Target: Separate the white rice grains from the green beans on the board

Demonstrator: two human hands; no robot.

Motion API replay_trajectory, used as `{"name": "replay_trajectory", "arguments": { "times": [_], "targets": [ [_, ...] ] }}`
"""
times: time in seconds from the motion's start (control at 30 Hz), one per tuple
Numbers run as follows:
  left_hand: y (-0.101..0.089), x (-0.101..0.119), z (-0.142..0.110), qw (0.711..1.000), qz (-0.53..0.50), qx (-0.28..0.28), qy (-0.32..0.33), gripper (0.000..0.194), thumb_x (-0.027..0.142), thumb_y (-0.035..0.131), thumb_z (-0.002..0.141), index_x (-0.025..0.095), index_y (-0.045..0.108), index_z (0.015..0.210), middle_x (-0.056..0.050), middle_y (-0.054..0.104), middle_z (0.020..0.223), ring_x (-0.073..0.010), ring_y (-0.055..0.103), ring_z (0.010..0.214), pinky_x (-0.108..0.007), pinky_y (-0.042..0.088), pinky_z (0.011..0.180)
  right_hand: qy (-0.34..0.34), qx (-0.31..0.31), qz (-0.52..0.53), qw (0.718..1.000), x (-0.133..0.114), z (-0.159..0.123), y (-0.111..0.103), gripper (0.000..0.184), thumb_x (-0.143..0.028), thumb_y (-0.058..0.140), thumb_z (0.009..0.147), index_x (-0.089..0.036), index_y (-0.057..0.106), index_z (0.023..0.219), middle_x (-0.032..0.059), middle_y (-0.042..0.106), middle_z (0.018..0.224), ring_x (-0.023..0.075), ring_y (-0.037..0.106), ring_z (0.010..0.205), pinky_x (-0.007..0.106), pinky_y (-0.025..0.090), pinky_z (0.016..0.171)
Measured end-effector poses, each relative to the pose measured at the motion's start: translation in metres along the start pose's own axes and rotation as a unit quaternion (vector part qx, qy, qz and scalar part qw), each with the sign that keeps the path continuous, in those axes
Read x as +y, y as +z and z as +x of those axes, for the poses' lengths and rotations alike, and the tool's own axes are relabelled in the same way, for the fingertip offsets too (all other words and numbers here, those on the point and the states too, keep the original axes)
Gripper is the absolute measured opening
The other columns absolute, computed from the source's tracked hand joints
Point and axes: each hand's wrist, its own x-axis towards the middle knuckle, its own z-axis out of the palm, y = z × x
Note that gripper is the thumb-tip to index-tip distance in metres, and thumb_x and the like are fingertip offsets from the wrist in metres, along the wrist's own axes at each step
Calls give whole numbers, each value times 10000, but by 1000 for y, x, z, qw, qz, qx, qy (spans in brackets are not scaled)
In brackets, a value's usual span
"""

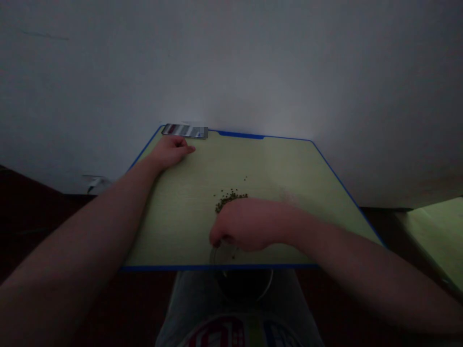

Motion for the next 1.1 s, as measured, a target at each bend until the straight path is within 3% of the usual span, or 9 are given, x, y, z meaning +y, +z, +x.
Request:
{"name": "replay_trajectory", "arguments": {
  "times": [0.33,0.53,0.67,0.77,0.9,1.0,1.1],
  "targets": [
    [0,4,-2,1000,4,0,-5,314,437,716,703,220,521,588,9,458,538,-132,386,545,-292,309,525,113,77,77,988,-7,-55,35,295,-49,612,883,-230,798,1023,51,803,918,219,747,868,296,511,727],
    [1,5,-1,1000,2,-5,-4,325,447,717,701,221,511,589,12,463,535,-129,385,539,-290,308,518,145,154,181,960,-14,-81,62,348,-17,559,896,-198,768,1107,59,793,1010,204,738,944,301,544,822],
    [1,6,-1,1000,6,-4,0,335,449,710,709,221,501,583,18,452,538,-124,375,534,-291,309,530,153,238,201,938,-11,-102,78,376,-59,540,929,-202,742,1212,72,798,1093,210,743,1016,343,575,903],
    [1,6,0,1000,15,-10,-2,338,447,701,721,222,491,580,17,439,540,-126,369,534,-300,303,535,195,321,184,908,-9,-118,91,348,-106,508,974,-204,731,1224,80,801,1080,205,758,968,344,614,849],
    [2,2,3,1000,25,-8,-9,329,461,694,726,226,504,595,4,446,553,-142,384,546,-314,295,532,226,429,84,870,-13,-132,112,307,-95,514,970,-217,744,1133,85,797,1044,212,762,920,341,638,776],
    [4,-1,4,1000,20,-9,-7,337,461,696,731,223,499,596,9,442,555,-136,370,546,-309,292,532,214,473,24,854,-16,-137,123,303,-73,531,947,-202,732,1134,80,805,979,214,760,832,345,640,718],
    [4,1,3,1000,27,-9,-8,331,442,695,752,215,503,608,23,441,544,-124,368,548,-294,295,538,252,492,11,833,-14,-139,127,272,-99,540,951,-196,742,1105,74,801,889,222,756,766,357,638,692]
  ]
}}
